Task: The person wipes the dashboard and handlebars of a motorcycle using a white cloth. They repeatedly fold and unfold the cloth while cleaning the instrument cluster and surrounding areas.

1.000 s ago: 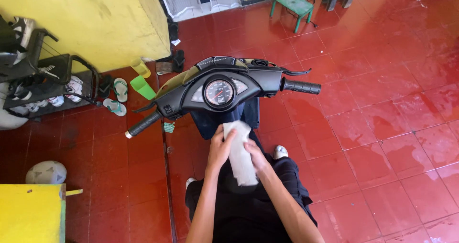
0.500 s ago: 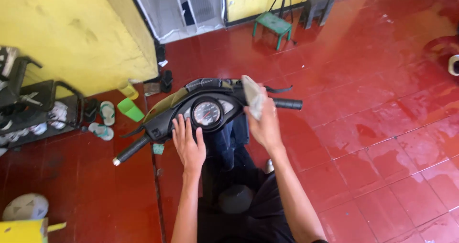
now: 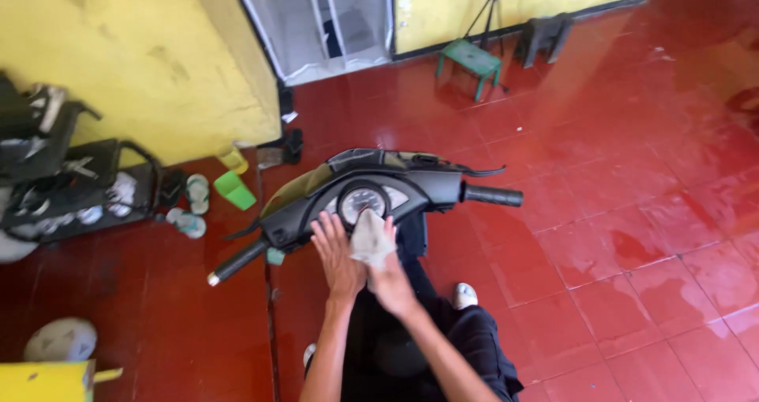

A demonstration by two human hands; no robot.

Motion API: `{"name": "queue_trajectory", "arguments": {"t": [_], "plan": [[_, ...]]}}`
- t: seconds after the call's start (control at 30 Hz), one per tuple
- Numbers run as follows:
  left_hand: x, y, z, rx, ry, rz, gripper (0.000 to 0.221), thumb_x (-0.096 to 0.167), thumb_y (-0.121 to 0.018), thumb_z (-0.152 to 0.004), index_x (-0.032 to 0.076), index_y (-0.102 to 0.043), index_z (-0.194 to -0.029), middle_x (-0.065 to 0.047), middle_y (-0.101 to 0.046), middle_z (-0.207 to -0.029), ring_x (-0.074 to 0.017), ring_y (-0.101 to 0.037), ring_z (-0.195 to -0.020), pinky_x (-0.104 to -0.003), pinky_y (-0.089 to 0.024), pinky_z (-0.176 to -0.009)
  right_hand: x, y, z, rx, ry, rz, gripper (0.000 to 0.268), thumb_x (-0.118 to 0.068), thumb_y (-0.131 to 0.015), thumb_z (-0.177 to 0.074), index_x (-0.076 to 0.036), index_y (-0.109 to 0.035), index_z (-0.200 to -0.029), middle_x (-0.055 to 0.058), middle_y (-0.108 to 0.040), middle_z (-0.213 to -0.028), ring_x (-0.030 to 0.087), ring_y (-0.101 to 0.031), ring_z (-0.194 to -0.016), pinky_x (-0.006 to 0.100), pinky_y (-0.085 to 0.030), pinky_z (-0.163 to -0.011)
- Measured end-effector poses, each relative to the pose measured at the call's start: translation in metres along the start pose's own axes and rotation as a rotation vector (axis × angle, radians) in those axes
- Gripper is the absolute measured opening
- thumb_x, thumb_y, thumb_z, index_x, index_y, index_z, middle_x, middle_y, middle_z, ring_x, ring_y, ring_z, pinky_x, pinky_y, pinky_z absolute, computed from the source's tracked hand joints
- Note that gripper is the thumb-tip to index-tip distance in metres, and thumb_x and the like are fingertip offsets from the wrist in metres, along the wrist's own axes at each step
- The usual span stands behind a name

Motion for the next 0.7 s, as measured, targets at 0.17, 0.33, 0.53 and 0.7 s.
{"name": "queue_trajectory", "arguments": {"t": [0.17,0.33,0.53,0.7], "plan": [[0.007,0.03,0.001,-0.033,0.017,0.355,0.064,0.037,-0.021,-0.107,0.003,-0.02,-0.162,-0.025,-0.002,-0.17,-0.0497,0.005,-0.153,-0.058,-0.002,-0.123,0.029,0.098,0.017,0.144,-0.745,0.082,0.052,-0.049,-0.066,-0.093,-0.016,-0.067,-0.134,0.015,-0.073,-0.117,0.029,-0.067,-0.112,0.045,-0.05,-0.099],[-0.009,0.063,0.036,0.269,0.121,0.561,0.068,0.048,-0.02,-0.108,0.003,-0.039,-0.155,-0.027,-0.012,-0.167,-0.051,0.0,-0.153,-0.059,-0.005,-0.122,-0.025,0.16,-0.006,0.347,-0.682,-0.012,0.05,-0.045,-0.064,-0.098,-0.011,-0.068,-0.135,0.019,-0.072,-0.119,0.029,-0.067,-0.112,0.048,-0.051,-0.098],[-0.032,0.079,0.1,0.262,0.554,0.759,0.069,0.049,-0.014,-0.107,0.004,-0.024,-0.159,-0.015,-0.021,-0.169,-0.0361,-0.008,-0.159,-0.048,-0.009,-0.126,-0.077,0.166,-0.04,0.45,-0.324,0.134,0.051,-0.022,-0.043,-0.104,-0.002,-0.043,-0.151,0.013,-0.057,-0.144,0.022,-0.055,-0.126,0.03,-0.041,-0.103],[-0.014,0.068,0.119,0.215,0.556,0.934,0.061,0.041,-0.016,-0.11,0.01,-0.025,-0.162,-0.014,-0.015,-0.169,-0.0363,0.0,-0.156,-0.048,-0.01,-0.124,-0.164,0.083,-0.08,0.415,0.194,-0.322,0.044,-0.017,-0.024,-0.119,-0.007,-0.027,-0.162,0.008,-0.02,-0.171,0.019,-0.016,-0.158,0.039,-0.007,-0.135]]}}
Point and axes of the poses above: each hand's wrist, its own z-axis away from the middle knuckle, its own y-axis out of the back of the hand, x = y × z, the point moved 9 cm from there along -z, towards the middle knuckle
